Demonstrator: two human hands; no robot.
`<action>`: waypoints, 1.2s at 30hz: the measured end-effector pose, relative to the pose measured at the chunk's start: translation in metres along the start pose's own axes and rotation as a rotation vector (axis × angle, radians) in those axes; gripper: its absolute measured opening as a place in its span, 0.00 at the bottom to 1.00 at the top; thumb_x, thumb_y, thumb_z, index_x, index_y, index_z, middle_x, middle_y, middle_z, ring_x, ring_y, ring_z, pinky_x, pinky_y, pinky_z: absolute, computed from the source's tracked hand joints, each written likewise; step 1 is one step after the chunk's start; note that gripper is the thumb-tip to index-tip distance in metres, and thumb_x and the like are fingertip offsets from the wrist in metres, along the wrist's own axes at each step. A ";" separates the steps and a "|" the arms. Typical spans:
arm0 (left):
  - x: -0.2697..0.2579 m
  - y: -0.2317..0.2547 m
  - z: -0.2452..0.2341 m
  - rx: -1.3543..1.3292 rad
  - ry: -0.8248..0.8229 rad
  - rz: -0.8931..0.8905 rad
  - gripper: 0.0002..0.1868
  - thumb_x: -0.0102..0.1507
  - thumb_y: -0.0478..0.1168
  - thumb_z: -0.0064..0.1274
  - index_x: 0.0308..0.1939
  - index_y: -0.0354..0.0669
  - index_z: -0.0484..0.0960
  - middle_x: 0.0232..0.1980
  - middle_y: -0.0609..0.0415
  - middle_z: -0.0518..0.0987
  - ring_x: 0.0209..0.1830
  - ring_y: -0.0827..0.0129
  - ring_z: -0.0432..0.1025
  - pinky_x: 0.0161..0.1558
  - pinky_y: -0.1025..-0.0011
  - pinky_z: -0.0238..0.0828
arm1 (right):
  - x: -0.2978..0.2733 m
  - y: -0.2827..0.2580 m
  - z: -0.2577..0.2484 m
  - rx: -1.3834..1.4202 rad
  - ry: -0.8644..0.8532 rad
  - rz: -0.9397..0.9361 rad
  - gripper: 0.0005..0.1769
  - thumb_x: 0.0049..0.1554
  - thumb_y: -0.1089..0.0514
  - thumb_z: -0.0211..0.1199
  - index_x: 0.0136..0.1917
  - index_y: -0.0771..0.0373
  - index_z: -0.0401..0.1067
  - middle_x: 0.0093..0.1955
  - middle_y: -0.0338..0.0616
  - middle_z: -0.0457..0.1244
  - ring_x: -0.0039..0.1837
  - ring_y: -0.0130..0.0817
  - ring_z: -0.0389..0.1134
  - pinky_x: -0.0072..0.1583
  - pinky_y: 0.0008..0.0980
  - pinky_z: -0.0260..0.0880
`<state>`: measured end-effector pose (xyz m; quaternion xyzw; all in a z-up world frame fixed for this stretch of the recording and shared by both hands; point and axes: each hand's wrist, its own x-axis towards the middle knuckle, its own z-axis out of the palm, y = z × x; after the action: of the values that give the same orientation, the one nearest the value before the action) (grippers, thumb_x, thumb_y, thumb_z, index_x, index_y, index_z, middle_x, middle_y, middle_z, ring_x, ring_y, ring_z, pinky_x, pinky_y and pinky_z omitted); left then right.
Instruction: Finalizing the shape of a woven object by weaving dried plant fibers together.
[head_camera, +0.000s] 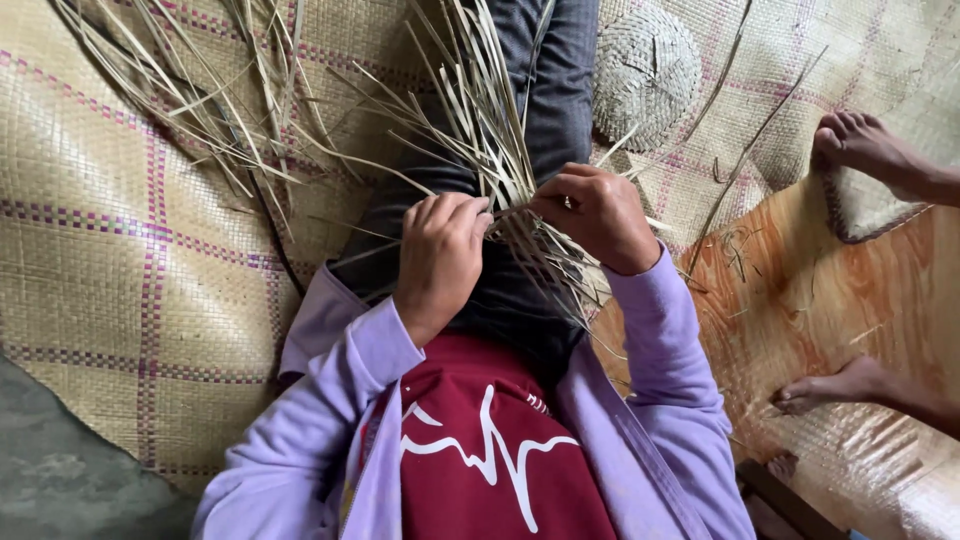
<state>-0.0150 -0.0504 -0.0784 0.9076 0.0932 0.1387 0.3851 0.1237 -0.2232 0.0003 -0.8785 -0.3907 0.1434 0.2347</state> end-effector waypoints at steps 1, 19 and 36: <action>0.001 -0.002 0.006 -0.001 0.000 -0.001 0.11 0.71 0.44 0.55 0.54 0.47 0.85 0.48 0.58 0.79 0.54 0.64 0.75 0.61 0.59 0.67 | 0.000 0.003 0.001 -0.001 -0.001 0.000 0.04 0.58 0.55 0.73 0.44 0.55 0.80 0.35 0.41 0.64 0.37 0.42 0.68 0.42 0.41 0.68; 0.009 -0.006 0.009 -0.305 -0.132 -0.252 0.07 0.70 0.45 0.54 0.39 0.52 0.84 0.33 0.56 0.80 0.37 0.53 0.80 0.37 0.57 0.78 | -0.010 0.150 0.005 -0.391 0.204 0.311 0.07 0.58 0.47 0.76 0.46 0.48 0.81 0.38 0.35 0.69 0.43 0.46 0.73 0.46 0.47 0.73; 0.017 -0.003 0.002 -0.338 -0.183 -0.342 0.08 0.69 0.48 0.55 0.40 0.51 0.85 0.33 0.55 0.81 0.38 0.53 0.81 0.37 0.55 0.80 | -0.009 -0.004 0.019 -0.095 0.330 -0.185 0.03 0.60 0.61 0.72 0.48 0.57 0.80 0.41 0.42 0.66 0.43 0.44 0.69 0.46 0.40 0.67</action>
<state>0.0019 -0.0449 -0.0793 0.8101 0.1856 0.0022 0.5561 0.1075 -0.2219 -0.0131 -0.8604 -0.4325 -0.0431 0.2661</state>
